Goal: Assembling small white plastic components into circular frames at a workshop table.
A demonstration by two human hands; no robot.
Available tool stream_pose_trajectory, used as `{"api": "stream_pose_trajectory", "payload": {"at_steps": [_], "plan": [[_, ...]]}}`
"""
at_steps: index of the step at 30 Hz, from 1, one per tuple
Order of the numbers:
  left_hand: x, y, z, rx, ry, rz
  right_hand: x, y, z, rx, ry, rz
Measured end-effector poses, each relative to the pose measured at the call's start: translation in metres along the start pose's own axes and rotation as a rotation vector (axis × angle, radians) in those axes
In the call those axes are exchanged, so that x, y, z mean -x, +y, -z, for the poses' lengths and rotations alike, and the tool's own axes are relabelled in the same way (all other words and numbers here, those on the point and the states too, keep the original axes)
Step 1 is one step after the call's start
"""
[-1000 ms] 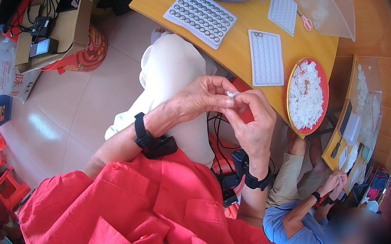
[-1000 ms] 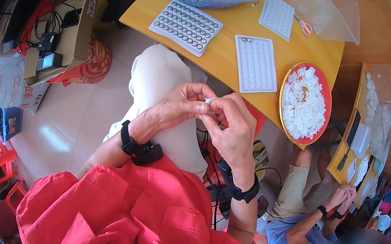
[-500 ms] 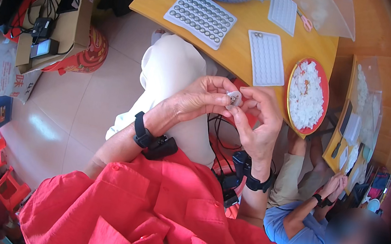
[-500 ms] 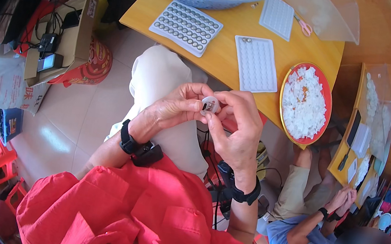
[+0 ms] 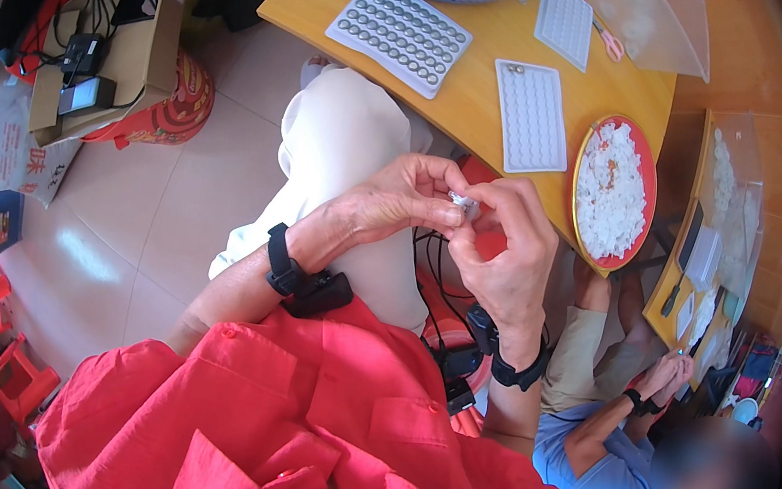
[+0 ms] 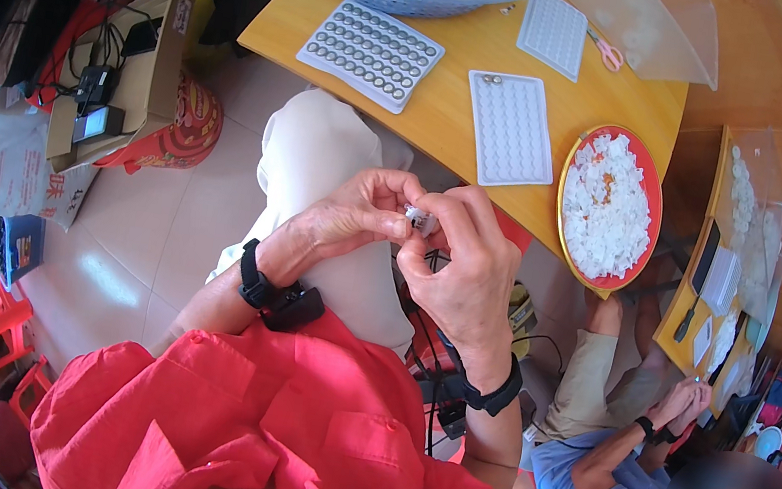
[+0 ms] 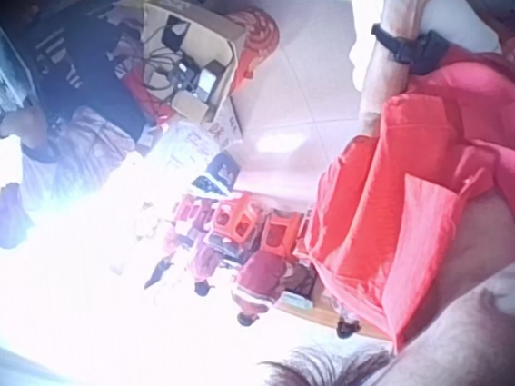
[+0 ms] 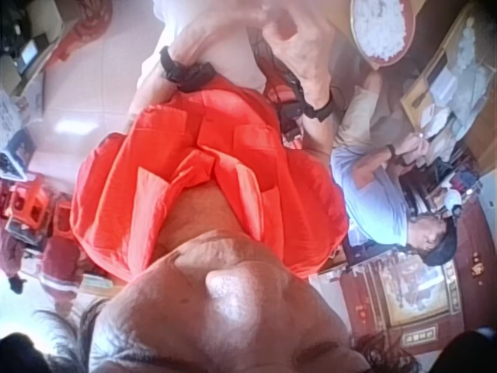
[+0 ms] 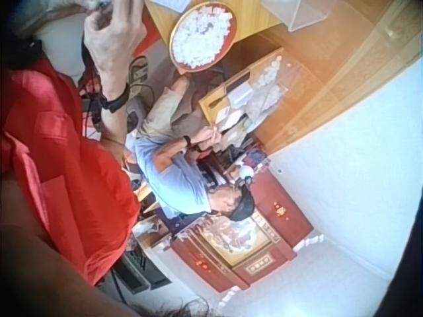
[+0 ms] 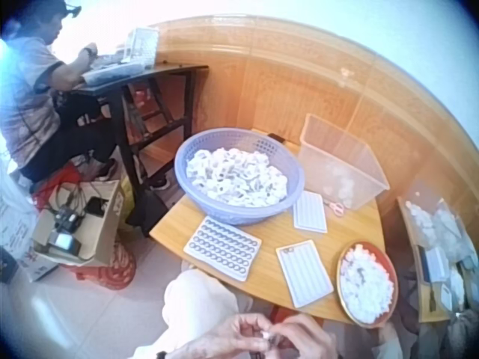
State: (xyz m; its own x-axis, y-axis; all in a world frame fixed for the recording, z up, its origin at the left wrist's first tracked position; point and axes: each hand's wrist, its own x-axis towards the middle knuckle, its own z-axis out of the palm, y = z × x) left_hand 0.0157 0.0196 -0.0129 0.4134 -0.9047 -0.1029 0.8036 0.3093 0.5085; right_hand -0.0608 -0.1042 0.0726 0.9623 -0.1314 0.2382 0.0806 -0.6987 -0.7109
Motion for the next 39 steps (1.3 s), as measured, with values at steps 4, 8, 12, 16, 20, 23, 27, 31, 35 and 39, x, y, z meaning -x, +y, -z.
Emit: {"api": "stream_pose_trajectory", "payload": {"at_steps": [4, 8, 12, 16, 20, 23, 27, 31, 35, 39], "plan": [[0.002, 0.002, 0.001, -0.010, -0.010, 0.010, 0.001, 0.000, -0.002, 0.042, 0.012, -0.008], [0.002, 0.002, -0.001, 0.006, -0.017, 0.029, 0.001, -0.001, -0.002, 0.085, 0.021, 0.015], [0.002, 0.000, 0.002, 0.045, -0.018, 0.038, 0.000, -0.003, -0.003, 0.093, 0.026, 0.034], [0.004, 0.002, 0.001, 0.127, -0.033, 0.003, 0.003, -0.008, -0.006, -0.140, 0.122, -0.066], [0.000, 0.000, 0.003, 0.125, -0.057, -0.003, 0.005, -0.008, -0.005, -0.087, 0.101, -0.009], [0.001, 0.002, 0.002, 0.117, -0.047, -0.004, 0.005, -0.005, -0.007, -0.033, 0.074, 0.007], [0.000, 0.004, 0.000, 0.117, -0.054, 0.000, 0.003, -0.002, -0.007, -0.051, 0.073, 0.012], [-0.004, -0.002, 0.004, 0.071, -0.043, 0.021, 0.003, -0.001, -0.004, -0.075, 0.070, -0.003], [0.000, 0.002, 0.004, 0.038, 0.023, 0.015, 0.004, 0.007, -0.010, -0.050, 0.069, 0.028], [0.001, 0.003, 0.000, 0.034, -0.006, 0.000, 0.007, 0.003, -0.009, -0.047, 0.069, 0.017]]}}
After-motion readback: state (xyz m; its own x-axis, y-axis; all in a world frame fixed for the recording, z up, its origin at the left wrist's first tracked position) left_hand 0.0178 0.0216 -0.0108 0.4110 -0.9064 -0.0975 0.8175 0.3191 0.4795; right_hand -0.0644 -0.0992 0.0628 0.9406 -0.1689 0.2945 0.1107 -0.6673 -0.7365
